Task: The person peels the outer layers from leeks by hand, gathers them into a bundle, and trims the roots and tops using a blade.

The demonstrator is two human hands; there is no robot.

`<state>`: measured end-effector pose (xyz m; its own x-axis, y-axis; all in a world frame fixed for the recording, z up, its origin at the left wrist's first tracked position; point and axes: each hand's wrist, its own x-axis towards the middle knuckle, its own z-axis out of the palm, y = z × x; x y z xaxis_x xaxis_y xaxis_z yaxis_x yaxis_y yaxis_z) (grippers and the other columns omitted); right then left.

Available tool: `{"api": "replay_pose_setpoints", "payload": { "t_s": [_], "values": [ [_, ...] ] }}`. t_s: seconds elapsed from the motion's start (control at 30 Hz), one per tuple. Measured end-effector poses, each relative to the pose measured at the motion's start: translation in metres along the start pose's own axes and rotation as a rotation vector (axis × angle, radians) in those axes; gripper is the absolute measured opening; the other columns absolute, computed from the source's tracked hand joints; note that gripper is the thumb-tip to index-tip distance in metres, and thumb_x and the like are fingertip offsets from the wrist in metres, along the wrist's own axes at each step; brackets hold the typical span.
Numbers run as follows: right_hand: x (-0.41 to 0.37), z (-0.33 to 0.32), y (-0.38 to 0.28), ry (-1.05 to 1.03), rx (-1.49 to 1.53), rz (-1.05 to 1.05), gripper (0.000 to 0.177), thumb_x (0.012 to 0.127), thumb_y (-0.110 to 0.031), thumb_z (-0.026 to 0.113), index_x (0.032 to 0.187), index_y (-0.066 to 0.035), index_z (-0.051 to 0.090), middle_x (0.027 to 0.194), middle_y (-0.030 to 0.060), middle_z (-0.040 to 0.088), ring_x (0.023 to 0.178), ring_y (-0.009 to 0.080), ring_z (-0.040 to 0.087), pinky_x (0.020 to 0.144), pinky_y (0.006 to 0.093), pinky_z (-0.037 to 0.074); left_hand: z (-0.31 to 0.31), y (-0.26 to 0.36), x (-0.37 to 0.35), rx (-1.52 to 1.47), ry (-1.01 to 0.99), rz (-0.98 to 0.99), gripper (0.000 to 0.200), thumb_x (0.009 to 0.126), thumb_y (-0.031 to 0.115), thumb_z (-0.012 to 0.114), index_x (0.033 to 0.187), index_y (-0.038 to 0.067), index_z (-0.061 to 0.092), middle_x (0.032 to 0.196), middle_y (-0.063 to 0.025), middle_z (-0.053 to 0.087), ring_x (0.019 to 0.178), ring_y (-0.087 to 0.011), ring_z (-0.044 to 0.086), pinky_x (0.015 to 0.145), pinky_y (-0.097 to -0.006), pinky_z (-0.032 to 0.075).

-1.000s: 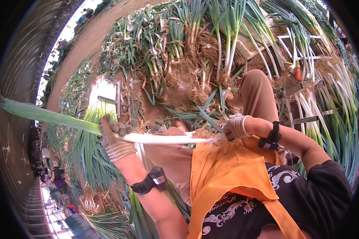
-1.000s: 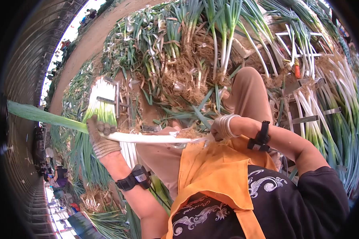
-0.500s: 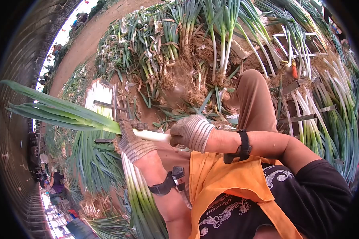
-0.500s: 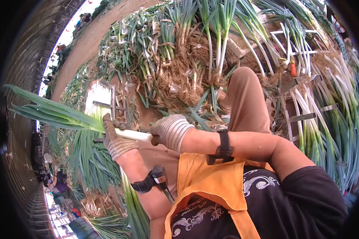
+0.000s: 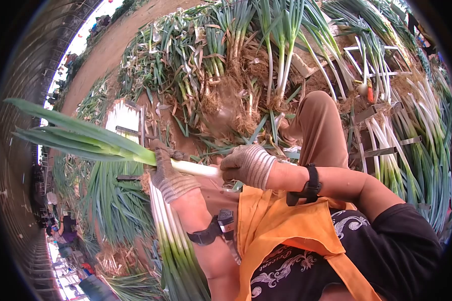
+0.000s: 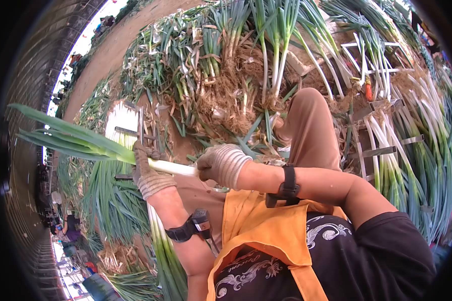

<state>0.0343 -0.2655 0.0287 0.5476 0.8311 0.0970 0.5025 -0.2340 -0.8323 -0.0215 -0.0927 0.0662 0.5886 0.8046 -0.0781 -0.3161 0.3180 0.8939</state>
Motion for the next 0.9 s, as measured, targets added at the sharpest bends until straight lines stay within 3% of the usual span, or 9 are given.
{"api": "replay_pose_setpoints", "payload": {
  "t_s": [0.1, 0.2, 0.23, 0.3, 0.4, 0.53, 0.63, 0.7, 0.9],
  "values": [
    [-0.002, -0.004, -0.007, -0.085, -0.036, 0.071, 0.010, 0.073, -0.012, 0.066, 0.081, -0.005, 0.066, 0.074, 0.0132, 0.061, 0.070, 0.0315, 0.059, 0.062, 0.0363, 0.046, -0.005, 0.000, -0.002, -0.098, -0.106, -0.061, 0.024, 0.084, 0.004, 0.060, 0.107, 0.005, 0.055, 0.082, -0.0042, 0.057, 0.067, -0.0171, 0.057, 0.060, -0.0309, 0.051],
    [-0.014, 0.007, -0.005, -0.371, 0.351, 0.272, 0.007, 0.075, -0.010, 0.063, 0.079, -0.005, 0.065, 0.069, 0.0098, 0.061, 0.065, 0.0249, 0.059, 0.061, 0.0344, 0.046, -0.004, -0.004, -0.010, -0.054, -0.124, -0.027, 0.026, 0.081, 0.002, 0.062, 0.106, 0.003, 0.056, 0.077, -0.0044, 0.058, 0.063, -0.0163, 0.056, 0.056, -0.0277, 0.049],
    [-0.027, 0.015, 0.009, -0.313, 0.418, -0.232, 0.007, 0.079, -0.010, 0.062, 0.080, -0.004, 0.066, 0.068, 0.0063, 0.062, 0.065, 0.0153, 0.058, 0.060, 0.0314, 0.045, -0.003, -0.006, -0.012, -0.017, -0.127, 0.004, 0.025, 0.080, 0.003, 0.064, 0.104, 0.002, 0.057, 0.073, -0.0041, 0.058, 0.061, -0.0154, 0.054, 0.053, -0.0254, 0.047],
    [-0.049, 0.023, 0.018, -0.708, 0.621, 0.003, 0.009, 0.080, -0.011, 0.063, 0.083, -0.003, 0.067, 0.077, 0.0055, 0.065, 0.071, 0.0103, 0.058, 0.063, 0.0281, 0.046, -0.005, -0.008, -0.011, -0.001, -0.125, -0.024, 0.027, 0.079, 0.003, 0.065, 0.105, 0.002, 0.057, 0.077, -0.0036, 0.058, 0.059, -0.0149, 0.053, 0.051, -0.0243, 0.046],
    [-0.058, 0.007, 0.021, -0.805, 0.579, 0.027, 0.012, 0.080, -0.012, 0.065, 0.086, -0.001, 0.067, 0.080, 0.0071, 0.066, 0.076, 0.0136, 0.060, 0.067, 0.0276, 0.048, 0.001, -0.004, -0.014, -0.034, -0.081, -0.044, 0.026, 0.081, 0.008, 0.065, 0.104, 0.003, 0.057, 0.075, -0.0022, 0.056, 0.056, -0.0121, 0.051, 0.048, -0.0235, 0.044],
    [-0.041, -0.014, 0.034, -0.365, 0.841, -0.135, 0.013, 0.082, -0.014, 0.066, 0.086, -0.002, 0.069, 0.078, 0.0045, 0.067, 0.075, 0.0142, 0.063, 0.067, 0.0259, 0.049, -0.006, 0.002, 0.005, -0.074, -0.055, -0.091, 0.017, 0.083, 0.016, 0.065, 0.094, 0.006, 0.058, 0.072, 0.0012, 0.054, 0.054, -0.0079, 0.049, 0.045, -0.0218, 0.041],
    [-0.036, -0.026, 0.027, -0.646, 0.868, 0.369, 0.013, 0.083, -0.014, 0.065, 0.085, -0.002, 0.069, 0.079, 0.0038, 0.067, 0.069, 0.0107, 0.063, 0.060, 0.0236, 0.050, -0.016, 0.006, 0.031, -0.081, -0.014, -0.109, 0.019, 0.084, 0.022, 0.065, 0.076, 0.010, 0.052, 0.064, 0.0030, 0.054, 0.047, -0.0051, 0.046, 0.043, -0.0198, 0.039],
    [-0.046, -0.025, 0.027, -0.748, 0.640, 0.405, 0.015, 0.080, -0.018, 0.061, 0.079, -0.005, 0.069, 0.065, 0.0031, 0.064, 0.057, 0.0097, 0.060, 0.052, 0.0230, 0.046, -0.027, 0.016, 0.050, -0.095, 0.037, -0.123, 0.023, 0.084, 0.023, 0.065, 0.072, 0.011, 0.051, 0.059, 0.0028, 0.053, 0.043, -0.0045, 0.045, 0.042, -0.0194, 0.039],
    [-0.095, -0.032, 0.101, -0.794, -0.261, 0.380, 0.020, 0.079, -0.022, 0.062, 0.087, -0.004, 0.068, 0.076, 0.0125, 0.066, 0.071, 0.0237, 0.064, 0.064, 0.0372, 0.048, -0.078, 0.073, 0.080, -0.177, -0.093, -0.109, 0.019, 0.087, 0.026, 0.061, 0.089, 0.007, 0.058, 0.063, 0.0015, 0.055, 0.046, -0.0064, 0.047, 0.046, -0.0233, 0.042]
  ]
}}
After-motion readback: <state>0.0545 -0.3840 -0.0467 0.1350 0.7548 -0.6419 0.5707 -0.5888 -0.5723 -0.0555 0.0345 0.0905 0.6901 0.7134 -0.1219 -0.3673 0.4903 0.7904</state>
